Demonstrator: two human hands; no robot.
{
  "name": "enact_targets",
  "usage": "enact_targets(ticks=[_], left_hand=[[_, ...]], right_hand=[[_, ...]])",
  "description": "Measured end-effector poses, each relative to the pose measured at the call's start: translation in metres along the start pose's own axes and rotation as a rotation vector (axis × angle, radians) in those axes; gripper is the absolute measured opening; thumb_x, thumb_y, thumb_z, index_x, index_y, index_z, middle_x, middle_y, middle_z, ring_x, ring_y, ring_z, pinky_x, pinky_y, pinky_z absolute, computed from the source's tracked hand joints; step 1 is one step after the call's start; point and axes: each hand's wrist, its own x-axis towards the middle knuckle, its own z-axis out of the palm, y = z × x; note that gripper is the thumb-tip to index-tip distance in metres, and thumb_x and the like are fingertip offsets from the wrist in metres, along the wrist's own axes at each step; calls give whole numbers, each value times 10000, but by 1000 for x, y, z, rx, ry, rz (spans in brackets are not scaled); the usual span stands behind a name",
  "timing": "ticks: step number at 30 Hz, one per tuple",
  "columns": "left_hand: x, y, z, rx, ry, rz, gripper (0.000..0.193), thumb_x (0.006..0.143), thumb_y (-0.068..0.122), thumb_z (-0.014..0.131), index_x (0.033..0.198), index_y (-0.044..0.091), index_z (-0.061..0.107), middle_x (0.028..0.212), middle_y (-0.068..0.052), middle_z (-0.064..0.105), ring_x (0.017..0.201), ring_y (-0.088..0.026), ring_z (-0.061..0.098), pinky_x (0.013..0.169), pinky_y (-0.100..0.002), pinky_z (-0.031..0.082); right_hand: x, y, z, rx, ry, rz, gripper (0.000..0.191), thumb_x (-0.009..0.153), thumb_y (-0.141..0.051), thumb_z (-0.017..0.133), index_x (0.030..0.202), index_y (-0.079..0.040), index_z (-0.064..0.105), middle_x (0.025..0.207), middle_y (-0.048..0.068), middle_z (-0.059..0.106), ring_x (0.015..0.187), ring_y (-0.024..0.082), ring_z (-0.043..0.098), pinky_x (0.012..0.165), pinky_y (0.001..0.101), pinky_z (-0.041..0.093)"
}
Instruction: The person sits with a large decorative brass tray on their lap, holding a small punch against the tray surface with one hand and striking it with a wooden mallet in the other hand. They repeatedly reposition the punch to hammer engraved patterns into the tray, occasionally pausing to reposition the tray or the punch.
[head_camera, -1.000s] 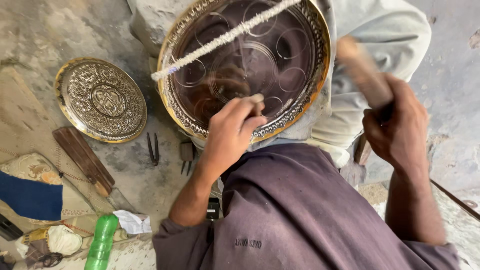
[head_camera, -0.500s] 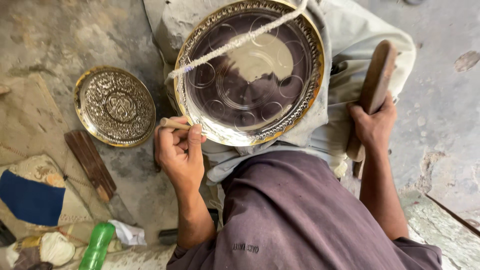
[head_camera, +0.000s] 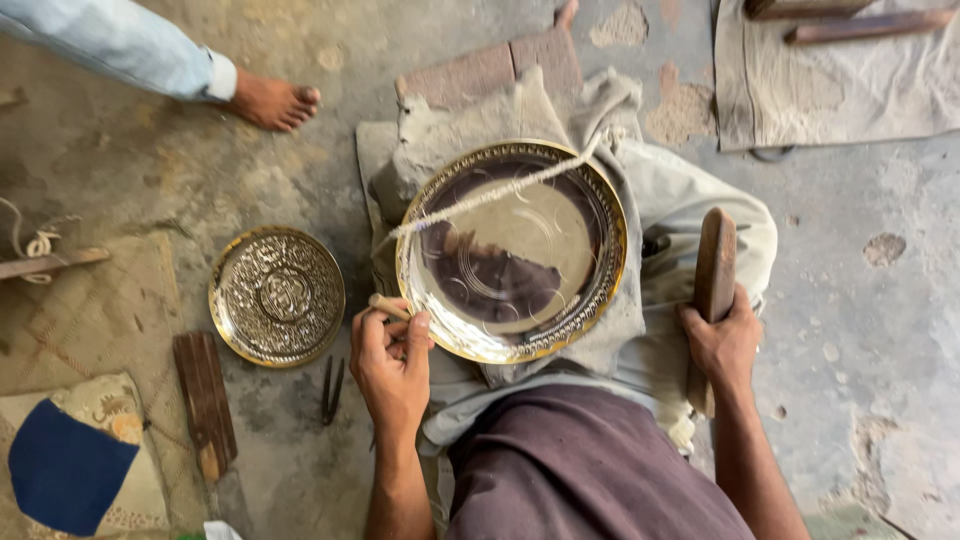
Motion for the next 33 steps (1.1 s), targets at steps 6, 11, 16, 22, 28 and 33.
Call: enact_targets(ticks=[6, 11, 16, 22, 28, 33], left_hand=[[5, -7, -1, 14, -5, -33, 279, 974, 145, 699, 1129, -57, 588, 1150, -87, 595, 788, -130, 723, 619, -260, 632], [3, -10, 1, 7, 1, -23, 274, 985, 146, 700, 1133, -55, 586, 1154, -89, 587, 813, -122, 723, 648, -258, 643], [10, -13, -5, 136, 97, 7, 244, 998, 120, 684, 1144, -58, 602, 1122, -94, 614, 800, -129, 700, 656, -276, 584], [17, -23, -7, 211, 41, -94, 227, 1014, 168, 647, 1163, -4, 648, 880, -74, 740, 727, -124, 684, 625, -297, 548], [6, -34, 0, 224, 19, -116, 181, 990, 140, 658, 1117, 10, 652, 803, -84, 730, 701, -131, 697, 620, -307, 552], [-20, -37, 22, 165, -41, -180, 164, 955, 127, 685, 1048, 13, 612, 770, -81, 710, 669, -159, 701, 620, -313, 558]], right_hand=[[-1, -3, 2, -49, -18, 71, 539, 782, -271, 801, 1231, -25, 634, 985, 250, 720, 930, 421, 696, 838, 513, 525], [1, 3, 3, -29, -16, 62, 519, 782, -271, 797, 1210, -27, 635, 967, 239, 719, 910, 408, 699, 829, 505, 526], [-2, -1, 1, -50, -93, 127, 490, 817, -287, 798, 1170, 4, 625, 964, 238, 726, 887, 375, 713, 811, 493, 545], [-4, -41, 19, 453, -343, 136, 524, 829, -323, 790, 1231, -31, 623, 1016, 143, 733, 876, 228, 712, 792, 394, 593], [22, -81, 32, 286, -250, -198, 593, 714, -184, 849, 1241, -24, 629, 1041, 132, 749, 910, 213, 703, 828, 375, 564], [60, -99, 20, 168, -197, -256, 537, 751, -191, 864, 1190, -7, 615, 981, 151, 736, 844, 219, 692, 796, 377, 558]])
